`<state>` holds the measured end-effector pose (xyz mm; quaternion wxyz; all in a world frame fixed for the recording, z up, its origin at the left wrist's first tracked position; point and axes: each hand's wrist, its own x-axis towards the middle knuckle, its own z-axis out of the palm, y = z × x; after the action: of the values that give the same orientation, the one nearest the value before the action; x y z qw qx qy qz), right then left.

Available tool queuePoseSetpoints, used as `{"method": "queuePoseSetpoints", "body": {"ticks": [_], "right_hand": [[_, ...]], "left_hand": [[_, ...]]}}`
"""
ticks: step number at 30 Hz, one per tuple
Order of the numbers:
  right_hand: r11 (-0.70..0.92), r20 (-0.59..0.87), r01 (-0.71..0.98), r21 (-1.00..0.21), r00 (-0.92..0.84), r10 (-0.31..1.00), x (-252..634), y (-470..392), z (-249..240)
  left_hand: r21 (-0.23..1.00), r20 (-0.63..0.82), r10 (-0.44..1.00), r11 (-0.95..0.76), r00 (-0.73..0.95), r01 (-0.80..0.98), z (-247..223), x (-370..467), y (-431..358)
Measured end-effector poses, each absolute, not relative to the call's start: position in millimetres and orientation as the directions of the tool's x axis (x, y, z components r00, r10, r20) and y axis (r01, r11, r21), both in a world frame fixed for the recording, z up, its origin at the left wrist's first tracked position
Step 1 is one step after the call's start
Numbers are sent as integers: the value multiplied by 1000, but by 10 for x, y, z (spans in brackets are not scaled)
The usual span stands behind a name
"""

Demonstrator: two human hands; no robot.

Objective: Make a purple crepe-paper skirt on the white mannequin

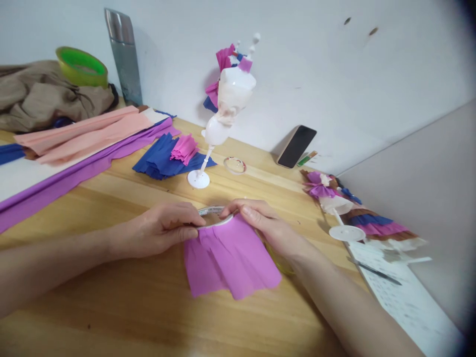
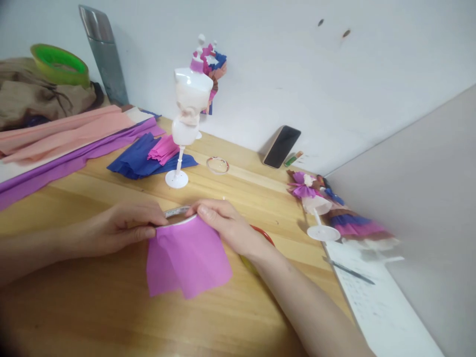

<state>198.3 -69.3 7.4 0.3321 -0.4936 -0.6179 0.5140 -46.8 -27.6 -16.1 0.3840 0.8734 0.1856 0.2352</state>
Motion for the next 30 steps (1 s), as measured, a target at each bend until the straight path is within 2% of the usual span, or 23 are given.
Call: {"method": "queuePoseSetpoints", "body": {"ticks": [5,8,12,15,17,20,22,25,30], "right_hand": [[19,-37,276,-961,-198,980,1943,-679,20],[113,44,350,-930,-200,979,1931,-676,22],[237,195,459,-856,-138,971,1950,-682,-2],[261,257,447,-856,-70,964,1979,-675,-68],[247,243,351,-903,-57,968,1990,-667,-119],[192,182,159,-968,-77,980,1978,-660,-169],[146,142,66,-987,-68,988,1958,-659,-178],[95,95,-19,-995,-25,995,1933,-654,-174],[129,128,-21,-991,33,991,1924,-641,-191]], "left_hand": [[615,448,631,-732,634,294,-309,-456,-229],[618,450,696,-695,560,367,-349,-461,-234],[665,467,683,-690,561,287,-332,-453,-279],[812,333,816,-503,472,297,-315,-426,-289],[911,185,894,-312,408,270,-308,-405,-271],[991,15,892,-74,453,114,-287,-380,-236],[998,-61,862,69,503,3,-266,-373,-231],[968,-156,865,231,477,-100,-242,-374,-257],[934,-243,869,330,432,-139,-235,-365,-297]]}}
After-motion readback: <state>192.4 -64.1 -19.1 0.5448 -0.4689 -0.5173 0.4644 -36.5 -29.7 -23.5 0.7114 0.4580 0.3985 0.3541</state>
